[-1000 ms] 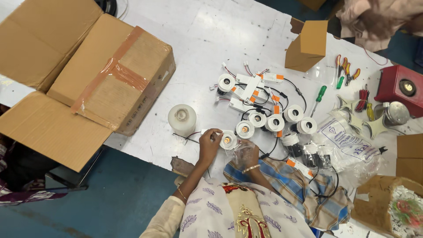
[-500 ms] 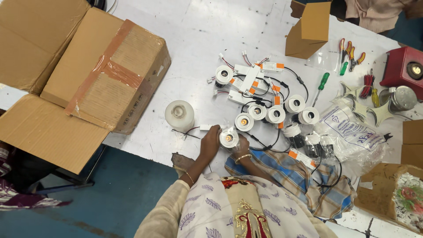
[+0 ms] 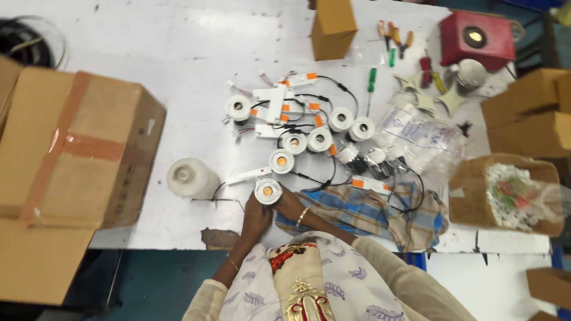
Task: The person places small white cylindrical electronic components into clear plastic bags, seals them, and stacks them on the table. The person then folds flat cardboard pieces into small boxes and places them on the table.
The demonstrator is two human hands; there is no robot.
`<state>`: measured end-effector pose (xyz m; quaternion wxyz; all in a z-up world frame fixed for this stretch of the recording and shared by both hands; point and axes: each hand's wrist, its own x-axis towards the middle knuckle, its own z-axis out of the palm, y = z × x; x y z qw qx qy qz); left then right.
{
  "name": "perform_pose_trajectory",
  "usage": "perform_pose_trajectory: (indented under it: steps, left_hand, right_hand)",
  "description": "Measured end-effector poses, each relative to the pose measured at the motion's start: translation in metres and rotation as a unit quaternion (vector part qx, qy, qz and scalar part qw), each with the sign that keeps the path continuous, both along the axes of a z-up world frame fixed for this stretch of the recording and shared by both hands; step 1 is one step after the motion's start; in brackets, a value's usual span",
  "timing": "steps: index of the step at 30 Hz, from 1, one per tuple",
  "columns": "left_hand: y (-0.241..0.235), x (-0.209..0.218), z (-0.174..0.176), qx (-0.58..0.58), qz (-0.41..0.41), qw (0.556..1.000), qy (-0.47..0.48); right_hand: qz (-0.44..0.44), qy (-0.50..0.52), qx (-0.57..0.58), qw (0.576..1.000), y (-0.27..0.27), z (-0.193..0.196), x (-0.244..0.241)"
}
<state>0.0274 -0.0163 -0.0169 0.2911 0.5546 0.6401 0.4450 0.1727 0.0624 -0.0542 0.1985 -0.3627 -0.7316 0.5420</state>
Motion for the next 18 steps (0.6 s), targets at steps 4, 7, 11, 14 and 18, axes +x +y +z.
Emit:
perform_pose_trajectory:
  steps: [4, 7, 11, 14, 18]
  left_hand:
    - [-0.007, 0.012, 0.004, 0.004, 0.030, 0.998, 0.050]
    - [-0.023, 0.034, 0.035, 0.066, 0.019, 0.994, 0.083]
    - [-0.014, 0.074, 0.079, -0.110, -0.028, 0.993, 0.025]
    - [0.010, 0.112, 0.093, 0.023, -0.095, 0.989, 0.111]
    - [0.049, 0.166, 0.079, 0.012, -0.162, 0.974, 0.158]
  right_hand:
    - [0.018, 0.035, -0.034, 0.999, 0.009, 0.019, 0.021]
    - [0.010, 0.086, -0.151, 0.985, 0.003, 0.029, 0.058]
    - [-0.068, 0.148, -0.260, 0.952, -0.011, 0.012, 0.119]
    - [-0.158, 0.157, -0.260, 0.940, -0.007, -0.016, 0.165]
    - [-0.263, 0.117, -0.229, 0.930, 0.021, -0.041, 0.205]
